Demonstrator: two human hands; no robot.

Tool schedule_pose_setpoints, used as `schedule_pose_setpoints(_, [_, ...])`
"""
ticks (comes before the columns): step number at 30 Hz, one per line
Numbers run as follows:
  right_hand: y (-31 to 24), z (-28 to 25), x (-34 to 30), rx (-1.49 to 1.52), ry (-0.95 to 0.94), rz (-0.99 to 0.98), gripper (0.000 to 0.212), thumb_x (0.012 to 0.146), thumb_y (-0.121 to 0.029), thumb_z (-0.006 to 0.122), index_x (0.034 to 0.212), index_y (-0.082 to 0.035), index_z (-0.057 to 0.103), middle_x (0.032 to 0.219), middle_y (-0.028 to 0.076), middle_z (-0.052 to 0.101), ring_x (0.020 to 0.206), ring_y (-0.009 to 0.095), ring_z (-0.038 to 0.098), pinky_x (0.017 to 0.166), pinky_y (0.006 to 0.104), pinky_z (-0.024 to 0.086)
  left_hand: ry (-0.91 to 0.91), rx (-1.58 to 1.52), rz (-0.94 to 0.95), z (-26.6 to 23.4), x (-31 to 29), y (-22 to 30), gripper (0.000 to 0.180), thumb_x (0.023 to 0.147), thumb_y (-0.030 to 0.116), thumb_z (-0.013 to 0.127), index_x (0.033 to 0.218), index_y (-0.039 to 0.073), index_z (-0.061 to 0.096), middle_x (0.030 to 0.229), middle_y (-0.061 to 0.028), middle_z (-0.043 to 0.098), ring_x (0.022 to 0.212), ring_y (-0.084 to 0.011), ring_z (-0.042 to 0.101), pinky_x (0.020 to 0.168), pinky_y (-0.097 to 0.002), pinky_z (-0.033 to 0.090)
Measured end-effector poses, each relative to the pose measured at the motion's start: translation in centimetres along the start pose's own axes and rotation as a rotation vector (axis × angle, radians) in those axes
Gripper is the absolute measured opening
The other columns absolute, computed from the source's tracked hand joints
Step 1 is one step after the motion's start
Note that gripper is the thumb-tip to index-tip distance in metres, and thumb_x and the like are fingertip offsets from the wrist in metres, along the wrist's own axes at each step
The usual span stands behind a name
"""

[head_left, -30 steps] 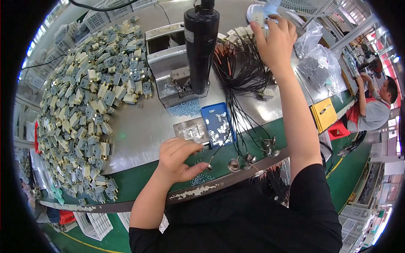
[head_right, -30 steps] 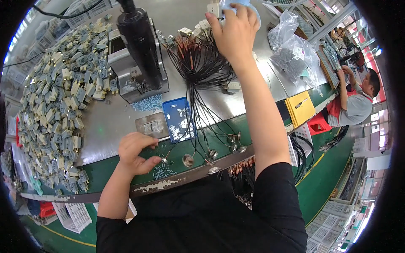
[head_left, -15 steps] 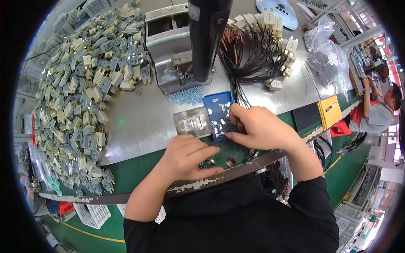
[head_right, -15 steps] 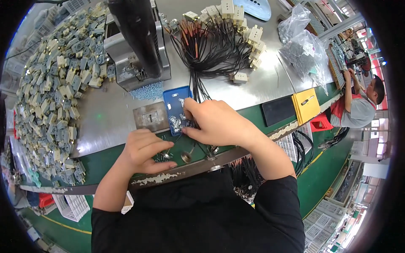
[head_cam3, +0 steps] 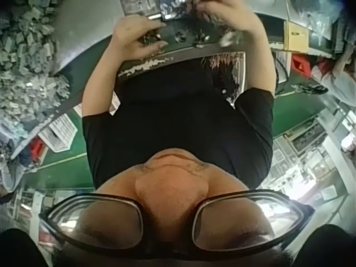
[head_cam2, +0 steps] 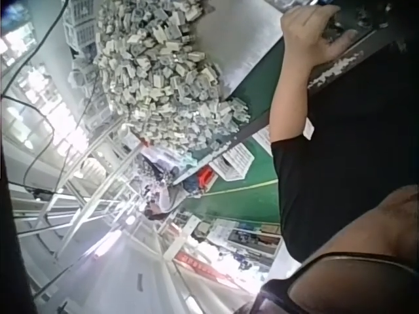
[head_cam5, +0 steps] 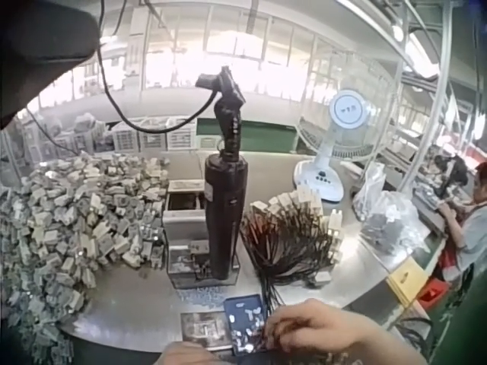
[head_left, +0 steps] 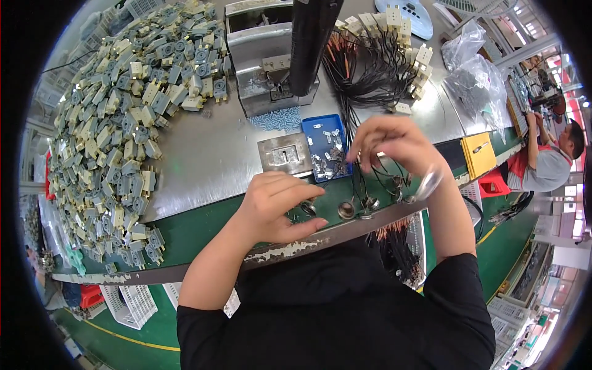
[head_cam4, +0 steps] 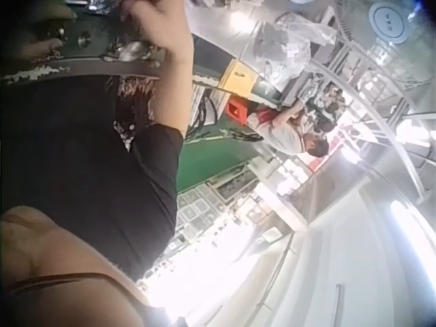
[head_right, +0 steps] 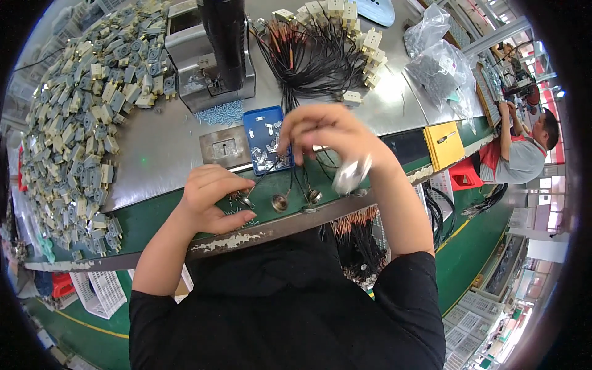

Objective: Assembling small mechanical or electronic components at a factory workbench using an electric screwdriver.

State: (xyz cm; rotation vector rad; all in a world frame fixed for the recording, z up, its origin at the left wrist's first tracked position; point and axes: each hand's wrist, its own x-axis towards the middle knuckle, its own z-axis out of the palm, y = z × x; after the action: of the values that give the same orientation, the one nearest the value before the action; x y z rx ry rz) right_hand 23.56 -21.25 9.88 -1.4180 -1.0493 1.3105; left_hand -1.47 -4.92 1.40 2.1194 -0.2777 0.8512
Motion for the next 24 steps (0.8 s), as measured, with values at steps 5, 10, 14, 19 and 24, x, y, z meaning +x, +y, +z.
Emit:
schedule_pose_setpoints(5, [0.6, -1.2, 2.1, 0.443, 0.446, -0.569, 0.035, 0.11, -0.025, 0.048, 0.13, 0.001, 0.061, 0.117, 0.023, 0.071, 0.092, 0.026, 0.067, 0.076, 0.0352, 0.053, 0.08, 0.053, -0.012, -0.8, 0.0, -0.1, 0.052, 0.075, 0.03, 0.092, 0.115, 0.001, 0.074, 0.093, -0.0094, 0.075, 0.074, -0.021, 0.071, 0.067, -0.0315, 0.053])
schedule_pose_setpoints(10, [-2.2, 3.5, 3.8, -0.996, 0.236, -0.743, 0.009, 0.084, -0.006, 0.073, 0.079, -0.005, 0.066, 0.088, 0.009, 0.067, 0.079, 0.028, 0.06, 0.073, 0.0412, 0.052, 0.255, -0.252, -0.229, -1.0, -1.4, 0.2, 0.072, 0.083, 0.034, 0.091, 0.135, -0.006, 0.063, 0.1, -0.0135, 0.073, 0.084, -0.0188, 0.07, 0.07, -0.0291, 0.055])
schedule_pose_setpoints(14, [-1.7, 7.7, 5.3, -1.206, 0.053, -0.716, 0.024, 0.083, -0.024, 0.081, 0.079, -0.006, 0.066, 0.088, 0.007, 0.059, 0.092, 0.028, 0.062, 0.081, 0.0392, 0.053, 0.475, -0.598, -0.315, -1.6, -0.5, 1.3, 0.062, 0.08, 0.024, 0.095, 0.129, -0.001, 0.067, 0.095, -0.0115, 0.075, 0.076, -0.0134, 0.069, 0.069, -0.0264, 0.053])
schedule_pose_setpoints(19, [-2.0, 8.6, 6.3, -0.81, -0.083, -0.484, 0.017, 0.094, -0.019, 0.075, 0.1, -0.004, 0.071, 0.095, 0.015, 0.069, 0.091, 0.036, 0.069, 0.078, 0.0456, 0.055, 0.412, -0.479, -0.502, -3.7, -0.4, 2.1, 0.025, 0.09, 0.006, 0.083, 0.108, 0.0, 0.066, 0.086, -0.0099, 0.071, 0.069, -0.0132, 0.066, 0.062, -0.027, 0.051])
schedule_pose_setpoints(24, [-1.8, 7.7, 7.3, -0.678, -0.054, -0.554, 0.013, 0.094, -0.01, 0.075, 0.105, -0.003, 0.071, 0.083, 0.015, 0.07, 0.077, 0.037, 0.069, 0.068, 0.0435, 0.054, 0.396, -1.145, -0.571, -4.2, -0.3, 0.4, 0.029, 0.101, 0.026, 0.073, 0.094, 0.006, 0.052, 0.07, -0.0032, 0.054, 0.056, -0.0092, 0.042, 0.056, -0.0271, 0.035])
